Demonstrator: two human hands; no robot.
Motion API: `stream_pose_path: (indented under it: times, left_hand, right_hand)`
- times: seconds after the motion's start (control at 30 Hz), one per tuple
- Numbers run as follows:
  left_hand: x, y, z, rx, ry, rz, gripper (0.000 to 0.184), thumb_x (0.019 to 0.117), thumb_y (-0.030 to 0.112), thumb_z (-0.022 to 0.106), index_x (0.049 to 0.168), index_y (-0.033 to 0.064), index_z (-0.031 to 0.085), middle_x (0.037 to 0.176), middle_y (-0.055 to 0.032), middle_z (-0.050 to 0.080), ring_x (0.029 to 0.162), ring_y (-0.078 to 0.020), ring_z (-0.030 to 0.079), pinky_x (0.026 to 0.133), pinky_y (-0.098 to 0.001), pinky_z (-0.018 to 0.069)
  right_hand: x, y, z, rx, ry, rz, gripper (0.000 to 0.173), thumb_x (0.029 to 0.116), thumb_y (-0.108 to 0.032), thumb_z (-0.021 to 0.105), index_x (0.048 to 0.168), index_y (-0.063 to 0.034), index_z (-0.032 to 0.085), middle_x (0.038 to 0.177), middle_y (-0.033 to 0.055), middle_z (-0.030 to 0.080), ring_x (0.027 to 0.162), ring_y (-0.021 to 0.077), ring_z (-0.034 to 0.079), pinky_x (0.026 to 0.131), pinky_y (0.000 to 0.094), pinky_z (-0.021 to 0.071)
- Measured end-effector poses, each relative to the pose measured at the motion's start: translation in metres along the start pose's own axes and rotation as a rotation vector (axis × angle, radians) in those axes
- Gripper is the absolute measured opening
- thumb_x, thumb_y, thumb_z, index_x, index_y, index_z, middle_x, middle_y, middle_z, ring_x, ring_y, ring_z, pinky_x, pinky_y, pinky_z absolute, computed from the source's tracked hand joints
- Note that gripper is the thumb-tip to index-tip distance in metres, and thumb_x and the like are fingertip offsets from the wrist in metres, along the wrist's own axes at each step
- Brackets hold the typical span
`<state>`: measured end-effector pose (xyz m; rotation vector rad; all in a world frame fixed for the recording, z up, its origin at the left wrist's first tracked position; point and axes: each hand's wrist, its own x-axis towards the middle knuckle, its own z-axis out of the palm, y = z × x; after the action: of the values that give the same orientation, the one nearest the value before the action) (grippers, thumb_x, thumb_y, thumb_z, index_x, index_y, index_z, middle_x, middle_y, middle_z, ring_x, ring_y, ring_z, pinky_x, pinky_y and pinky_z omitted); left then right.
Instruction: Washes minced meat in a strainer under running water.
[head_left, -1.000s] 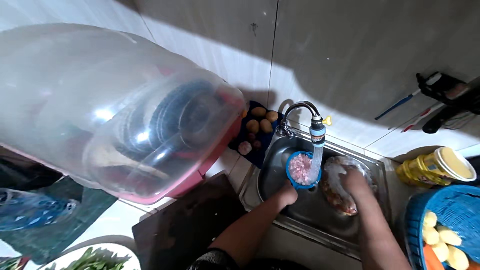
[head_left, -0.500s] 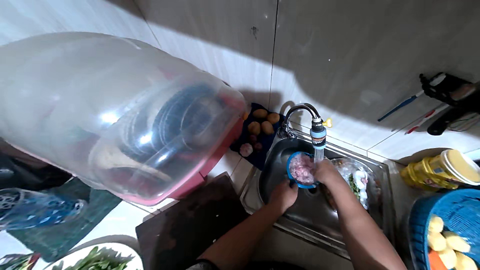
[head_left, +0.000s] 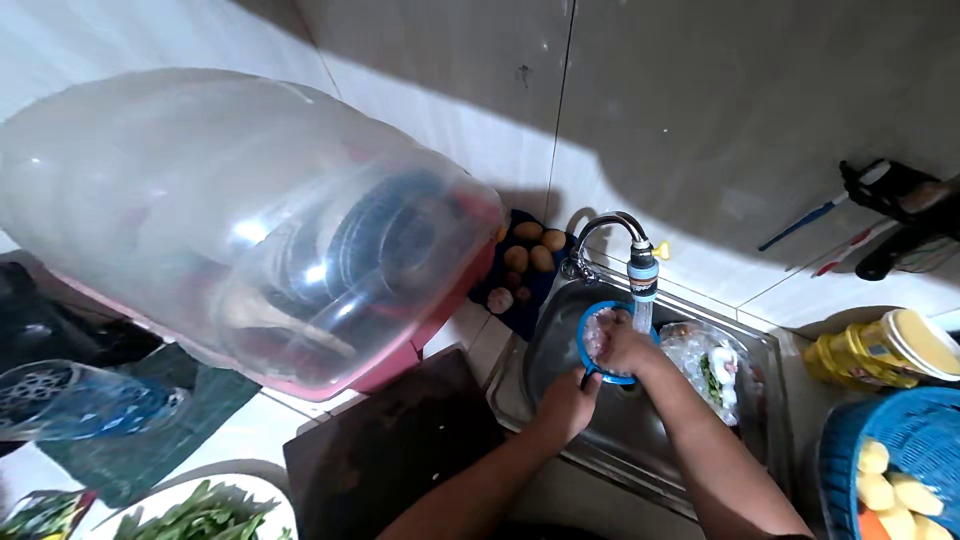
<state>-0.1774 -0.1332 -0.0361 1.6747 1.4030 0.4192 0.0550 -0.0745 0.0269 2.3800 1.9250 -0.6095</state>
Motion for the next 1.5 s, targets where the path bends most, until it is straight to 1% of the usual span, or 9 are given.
stream_pose_path:
  times: [0.1,0.23,0.37,0.5,0.6,0.73,0.93,1.3,1.5]
  left_hand:
    - [-0.005,-0.009,-0.007,0.028,-0.013,0.005,0.056,0.0933,0.081,0.038,0.113,0.0368,0.066,0.091,0.0103,0.071,0.084,-0.0090,0.069,0.074,-0.0426,0.0618]
    - [-0.011,-0.022,-0.016,0.039,-0.054,-0.027,0.055,0.0926,0.081,0.039,0.111,0.0365,0.067,0.091,0.0094,0.071,0.083,-0.0109,0.069,0.073,-0.0450,0.0619]
    - [-0.017,-0.029,-0.025,0.007,-0.093,-0.057,0.055,0.0931,0.080,0.041,0.113,0.0360,0.068,0.090,0.0075,0.072,0.082,-0.0127,0.070,0.072,-0.0467,0.0619]
    - [-0.019,-0.024,-0.036,0.006,-0.098,-0.074,0.055,0.0936,0.079,0.040,0.116,0.0363,0.067,0.090,0.0071,0.072,0.080,-0.0136,0.070,0.071,-0.0473,0.0622]
    - [-0.017,-0.024,-0.043,-0.042,-0.088,-0.068,0.055,0.0943,0.077,0.043,0.117,0.0330,0.066,0.087,0.0048,0.071,0.077,-0.0147,0.070,0.069,-0.0465,0.0622]
    - [-0.018,-0.025,-0.053,-0.039,-0.063,-0.080,0.051,0.0959,0.075,0.042,0.116,0.0351,0.066,0.085,0.0050,0.071,0.075,-0.0145,0.069,0.067,-0.0460,0.0615]
    - [-0.023,-0.024,-0.067,-0.007,-0.003,-0.063,0.052,0.0950,0.076,0.042,0.121,0.0377,0.065,0.097,0.0075,0.073,0.086,-0.0133,0.071,0.075,-0.0478,0.0628]
    - [-0.022,-0.030,-0.062,-0.033,-0.017,-0.058,0.050,0.0938,0.076,0.046,0.117,0.0368,0.066,0.088,0.0074,0.072,0.077,-0.0128,0.070,0.068,-0.0455,0.0625]
    - [-0.022,-0.032,-0.056,-0.035,-0.028,-0.041,0.048,0.0954,0.074,0.046,0.116,0.0362,0.066,0.087,0.0077,0.071,0.077,-0.0120,0.069,0.068,-0.0441,0.0620]
  right_hand:
    - [0.004,-0.007,0.017,-0.026,-0.015,-0.060,0.077,0.0552,-0.057,0.085,0.124,-0.0286,0.064,0.144,0.0127,0.053,0.113,0.0373,0.064,0.081,0.0666,0.0572]
    - [-0.002,-0.024,0.013,-0.020,-0.051,-0.067,0.081,0.0586,-0.056,0.084,0.129,-0.0227,0.063,0.134,0.0129,0.063,0.122,0.0370,0.060,0.099,0.0676,0.0497]
    - [0.008,-0.022,0.018,0.069,-0.030,-0.095,0.059,0.0658,-0.043,0.085,0.120,-0.0272,0.067,0.115,0.0075,0.072,0.106,0.0319,0.068,0.090,0.0652,0.0552]
    - [0.014,-0.019,0.003,0.138,-0.066,-0.153,0.066,0.0608,-0.045,0.088,0.122,-0.0351,0.064,0.111,0.0009,0.072,0.100,0.0241,0.070,0.083,0.0601,0.0588]
    - [0.019,-0.016,-0.006,0.172,-0.108,-0.214,0.052,0.0751,-0.051,0.079,0.122,-0.0377,0.064,0.110,-0.0024,0.072,0.099,0.0190,0.071,0.086,0.0545,0.0600]
    - [0.010,-0.030,-0.017,0.115,-0.145,-0.219,0.029,0.0889,-0.037,0.071,0.117,-0.0358,0.068,0.110,0.0004,0.073,0.097,0.0218,0.071,0.085,0.0563,0.0598]
    - [-0.001,-0.054,-0.023,0.021,-0.033,-0.179,0.033,0.0889,-0.033,0.065,0.121,-0.0262,0.069,0.113,0.0048,0.073,0.103,0.0256,0.071,0.090,0.0574,0.0581]
    - [0.027,-0.033,0.026,-0.070,0.036,-0.209,0.050,0.0767,-0.066,0.067,0.108,-0.0269,0.071,0.103,0.0025,0.074,0.098,0.0263,0.071,0.086,0.0631,0.0566]
    - [0.021,-0.036,0.017,-0.086,0.018,-0.194,0.045,0.0872,-0.061,0.058,0.112,-0.0270,0.071,0.110,0.0047,0.074,0.106,0.0295,0.070,0.092,0.0644,0.0546]
